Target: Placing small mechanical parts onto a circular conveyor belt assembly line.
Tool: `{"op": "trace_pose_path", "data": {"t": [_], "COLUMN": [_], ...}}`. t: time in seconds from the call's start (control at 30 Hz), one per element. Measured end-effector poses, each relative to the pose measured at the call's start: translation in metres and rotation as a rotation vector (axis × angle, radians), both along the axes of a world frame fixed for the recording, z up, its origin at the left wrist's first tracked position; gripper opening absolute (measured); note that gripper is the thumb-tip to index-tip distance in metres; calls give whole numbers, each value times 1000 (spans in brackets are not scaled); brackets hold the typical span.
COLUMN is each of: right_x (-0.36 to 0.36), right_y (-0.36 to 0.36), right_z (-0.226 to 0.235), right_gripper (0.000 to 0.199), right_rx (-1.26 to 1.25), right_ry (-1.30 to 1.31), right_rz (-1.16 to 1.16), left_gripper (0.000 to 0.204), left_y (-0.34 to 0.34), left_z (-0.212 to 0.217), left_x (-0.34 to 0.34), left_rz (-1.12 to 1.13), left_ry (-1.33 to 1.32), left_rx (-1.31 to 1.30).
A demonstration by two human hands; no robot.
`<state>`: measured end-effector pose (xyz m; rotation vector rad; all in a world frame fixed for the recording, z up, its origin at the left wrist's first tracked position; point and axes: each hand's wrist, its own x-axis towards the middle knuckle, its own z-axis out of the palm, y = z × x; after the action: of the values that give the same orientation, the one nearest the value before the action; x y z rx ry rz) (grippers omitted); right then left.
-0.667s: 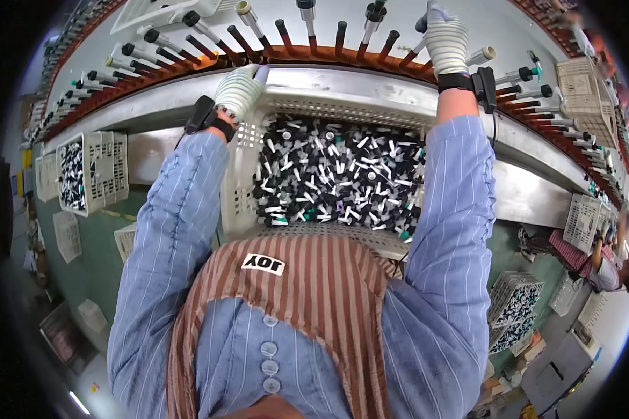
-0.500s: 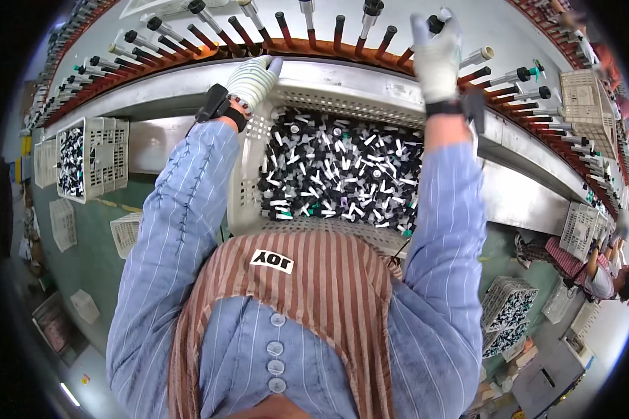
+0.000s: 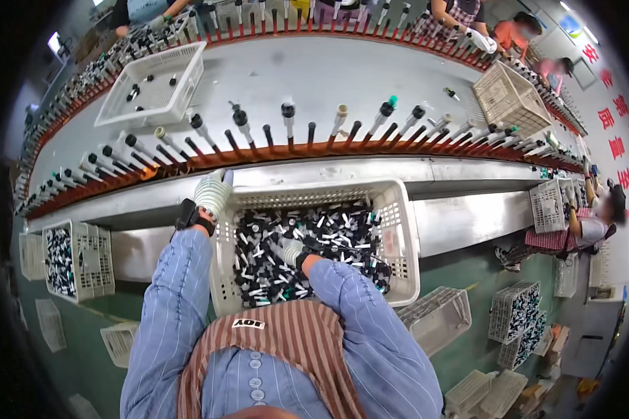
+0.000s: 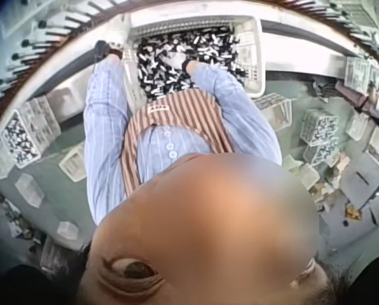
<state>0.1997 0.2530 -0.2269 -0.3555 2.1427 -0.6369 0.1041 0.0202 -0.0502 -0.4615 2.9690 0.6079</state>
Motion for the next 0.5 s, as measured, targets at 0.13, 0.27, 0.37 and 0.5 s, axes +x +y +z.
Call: {"op": "trace_pose_path", "data": {"t": [0.13,0.27,0.37,0.5], "right_x": [15,-5,-67,-111], "right_y": [9,27,45,88], "right_z": [-22,-9,132,180], "right_gripper": [35,40,38,19], "right_rx": [130,-140,-216,-571], "right_ry": [137,336,68,354], "right_rz": [176,97,32,-435], "left_gripper": [40,41,42,41], "left_y": [5,4,3,5], "left_z": [4,7,4,4], "left_x": [-6,-12,-14,-14], "left_rz": [-60,-34,-26,-30], "left_ry": [68,-1,16,73], "left_rx": [-12,-6,7,-16]}}
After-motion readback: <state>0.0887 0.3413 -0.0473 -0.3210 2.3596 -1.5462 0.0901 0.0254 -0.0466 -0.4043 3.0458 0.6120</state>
